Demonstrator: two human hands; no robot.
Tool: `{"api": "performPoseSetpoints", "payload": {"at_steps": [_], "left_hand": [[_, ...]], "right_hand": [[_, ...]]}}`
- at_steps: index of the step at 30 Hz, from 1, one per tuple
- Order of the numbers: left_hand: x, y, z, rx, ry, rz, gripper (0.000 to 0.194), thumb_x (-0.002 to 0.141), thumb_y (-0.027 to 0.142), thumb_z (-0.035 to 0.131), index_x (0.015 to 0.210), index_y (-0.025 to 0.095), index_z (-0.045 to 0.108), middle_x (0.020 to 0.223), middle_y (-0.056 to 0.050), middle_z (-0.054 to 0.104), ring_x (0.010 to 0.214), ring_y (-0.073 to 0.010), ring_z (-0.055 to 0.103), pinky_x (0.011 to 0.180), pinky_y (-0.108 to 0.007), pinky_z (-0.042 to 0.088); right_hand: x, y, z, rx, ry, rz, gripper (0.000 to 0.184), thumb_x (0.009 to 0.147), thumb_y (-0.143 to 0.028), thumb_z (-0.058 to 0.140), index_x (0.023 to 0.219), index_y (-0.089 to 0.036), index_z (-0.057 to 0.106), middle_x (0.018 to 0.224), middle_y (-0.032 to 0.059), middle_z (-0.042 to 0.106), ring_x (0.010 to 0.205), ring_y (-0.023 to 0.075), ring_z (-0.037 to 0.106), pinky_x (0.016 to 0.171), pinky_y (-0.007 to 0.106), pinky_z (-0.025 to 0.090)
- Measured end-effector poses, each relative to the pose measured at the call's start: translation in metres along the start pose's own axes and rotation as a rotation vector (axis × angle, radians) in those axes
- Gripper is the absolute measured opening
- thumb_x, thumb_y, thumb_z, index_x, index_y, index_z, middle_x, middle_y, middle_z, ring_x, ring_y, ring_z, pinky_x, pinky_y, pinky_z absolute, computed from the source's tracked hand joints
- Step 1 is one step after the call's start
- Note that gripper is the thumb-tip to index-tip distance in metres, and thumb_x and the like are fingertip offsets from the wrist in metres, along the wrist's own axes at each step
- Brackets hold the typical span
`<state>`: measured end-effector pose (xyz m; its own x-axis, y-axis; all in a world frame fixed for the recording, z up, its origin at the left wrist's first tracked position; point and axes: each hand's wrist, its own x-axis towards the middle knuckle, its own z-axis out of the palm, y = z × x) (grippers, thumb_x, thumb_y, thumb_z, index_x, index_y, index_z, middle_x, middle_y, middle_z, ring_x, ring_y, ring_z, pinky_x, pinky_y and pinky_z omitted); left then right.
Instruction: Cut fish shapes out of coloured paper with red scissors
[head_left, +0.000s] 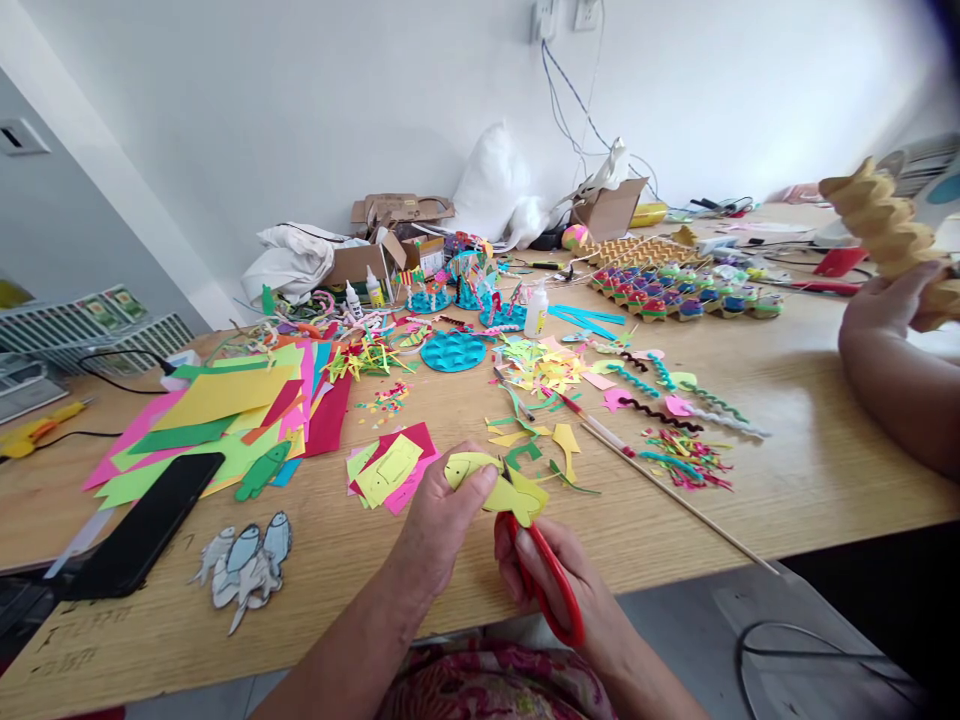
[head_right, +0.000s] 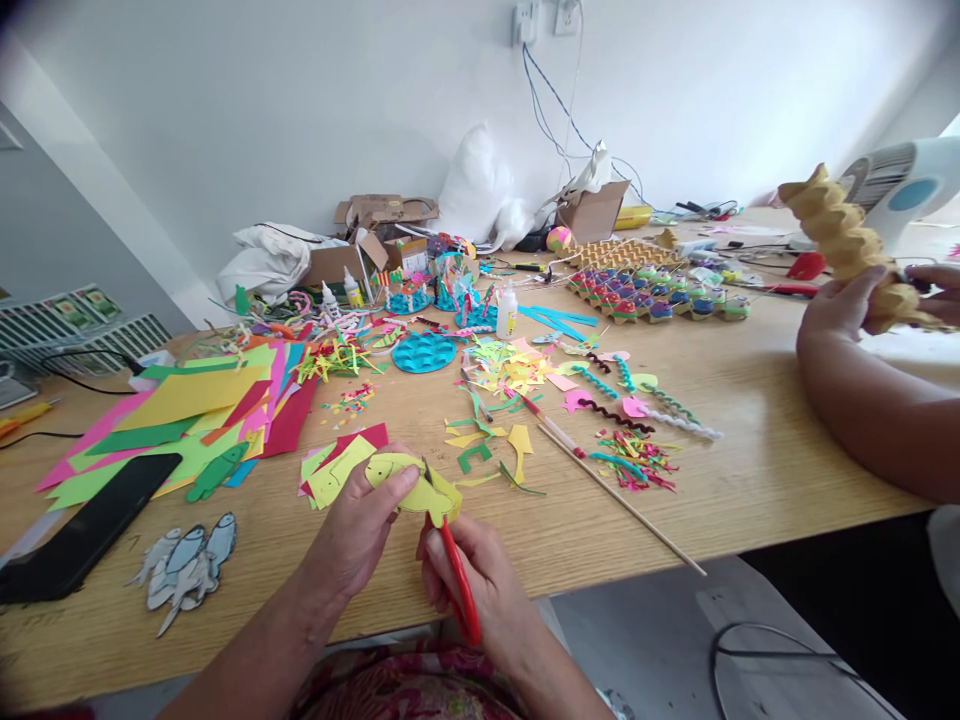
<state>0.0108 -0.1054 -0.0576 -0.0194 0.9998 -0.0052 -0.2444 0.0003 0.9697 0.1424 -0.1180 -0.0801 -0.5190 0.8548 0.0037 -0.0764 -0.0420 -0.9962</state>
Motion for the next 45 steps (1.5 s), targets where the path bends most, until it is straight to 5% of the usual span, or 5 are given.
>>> {"api": "performPoseSetpoints", "payload": {"at_steps": [14, 32, 45], "left_hand": [[0.002, -0.001, -0.002, 0.027, -0.027, -0.010, 0.014, 0.076, 0.031, 0.060, 0.072, 0.018, 0.055, 0.065, 0.004, 0.048, 0.063, -0.0084, 0.041, 0.061, -0.020, 0.036], [0.007, 0.023, -0.008, 0.242, -0.154, -0.062, 0.015, 0.073, 0.030, 0.057, 0.068, 0.016, 0.054, 0.060, 0.004, 0.047, 0.060, -0.0097, 0.042, 0.059, -0.021, 0.034], [0.004, 0.019, -0.004, 0.189, -0.130, -0.041, 0.017, 0.072, 0.032, 0.059, 0.067, 0.017, 0.053, 0.060, 0.005, 0.046, 0.058, -0.0093, 0.040, 0.057, -0.021, 0.033]], "right_hand": [[-0.001, 0.005, -0.003, -0.003, 0.015, 0.024, 0.050, 0.080, -0.064, 0.041, 0.058, -0.019, 0.042, 0.048, -0.0037, 0.041, 0.044, 0.0093, 0.033, 0.043, 0.022, 0.026], [-0.004, -0.002, -0.004, -0.072, -0.007, 0.062, 0.053, 0.080, -0.066, 0.039, 0.055, -0.019, 0.039, 0.045, -0.0048, 0.039, 0.042, 0.0085, 0.030, 0.042, 0.022, 0.024], [-0.006, 0.002, -0.006, -0.079, -0.033, 0.011, 0.049, 0.084, -0.061, 0.038, 0.059, -0.019, 0.042, 0.050, -0.0034, 0.042, 0.046, 0.0109, 0.035, 0.046, 0.024, 0.027]]}}
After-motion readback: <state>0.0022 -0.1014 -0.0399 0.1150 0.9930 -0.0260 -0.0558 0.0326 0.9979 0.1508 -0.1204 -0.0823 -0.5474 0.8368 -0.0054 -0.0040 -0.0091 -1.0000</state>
